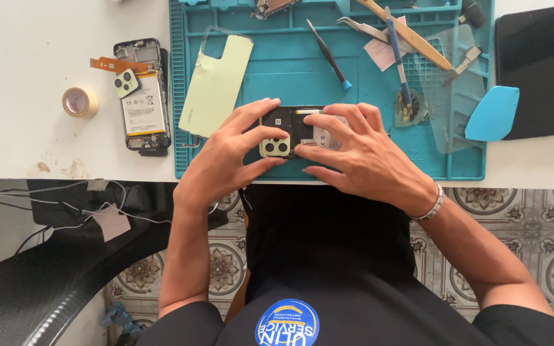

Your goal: The person repairs a smartphone at a workbench. They use tweezers to work inside the opened phone, detach the back cover and frame, handle the battery and camera module, press the frame into place, and reassemble the phone, at one point powering the screen on to check it.

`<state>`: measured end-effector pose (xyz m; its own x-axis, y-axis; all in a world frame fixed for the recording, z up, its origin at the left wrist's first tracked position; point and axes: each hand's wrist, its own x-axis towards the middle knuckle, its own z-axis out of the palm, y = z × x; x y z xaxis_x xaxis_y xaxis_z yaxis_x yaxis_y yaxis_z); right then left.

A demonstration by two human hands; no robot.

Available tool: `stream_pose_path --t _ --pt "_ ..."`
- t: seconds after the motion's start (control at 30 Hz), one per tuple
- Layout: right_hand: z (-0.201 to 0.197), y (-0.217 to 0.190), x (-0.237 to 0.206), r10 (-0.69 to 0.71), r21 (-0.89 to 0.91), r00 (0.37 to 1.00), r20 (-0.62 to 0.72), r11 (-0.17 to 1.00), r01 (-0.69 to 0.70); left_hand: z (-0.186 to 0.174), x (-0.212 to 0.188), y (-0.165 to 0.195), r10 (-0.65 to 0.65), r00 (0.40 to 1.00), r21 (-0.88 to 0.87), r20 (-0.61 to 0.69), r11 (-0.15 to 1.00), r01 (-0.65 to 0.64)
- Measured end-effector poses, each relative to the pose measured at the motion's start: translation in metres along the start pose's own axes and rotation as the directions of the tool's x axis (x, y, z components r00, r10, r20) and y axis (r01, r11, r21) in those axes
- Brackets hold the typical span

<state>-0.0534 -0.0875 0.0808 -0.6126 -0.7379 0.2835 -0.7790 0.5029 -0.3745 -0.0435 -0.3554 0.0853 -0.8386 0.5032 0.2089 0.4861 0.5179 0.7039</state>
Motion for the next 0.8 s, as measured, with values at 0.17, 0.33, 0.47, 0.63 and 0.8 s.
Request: stream_pose_path --t 0.17,0.33,0.47,0.63,0.8 --pt "-0.001 0.002 0.001 -0.023 -0.036 1.000 -0.011 0.999 0.022 -0.005 0.001 0.002 0.026 1.000 0.033 0.008 0.999 -0.026" --pt "-0.003 -0.001 0.002 -0.012 0.012 0.999 -0.032 1.000 0.012 -0.011 0.001 0.004 0.022 0.999 0.019 0.025 1.000 -0.022" --pt "-0.009 -0.005 0.002 -0.015 0.034 0.999 -0.039 0.999 0.017 -0.014 0.001 0.007 0.026 0.999 0.015 0.025 1.000 -0.026" --pt "-0.016 -0.012 -0.002 -0.027 0.026 0.999 -0.047 0.999 0.029 -0.017 -0.001 0.010 0.027 1.000 -0.011 0.008 1.000 -0.027" --pt "-0.024 -0.026 -0.011 -0.061 -0.083 0.994 -0.086 0.995 0.054 -0.023 -0.004 0.014 0.030 1.000 -0.029 -0.006 0.999 -0.030"
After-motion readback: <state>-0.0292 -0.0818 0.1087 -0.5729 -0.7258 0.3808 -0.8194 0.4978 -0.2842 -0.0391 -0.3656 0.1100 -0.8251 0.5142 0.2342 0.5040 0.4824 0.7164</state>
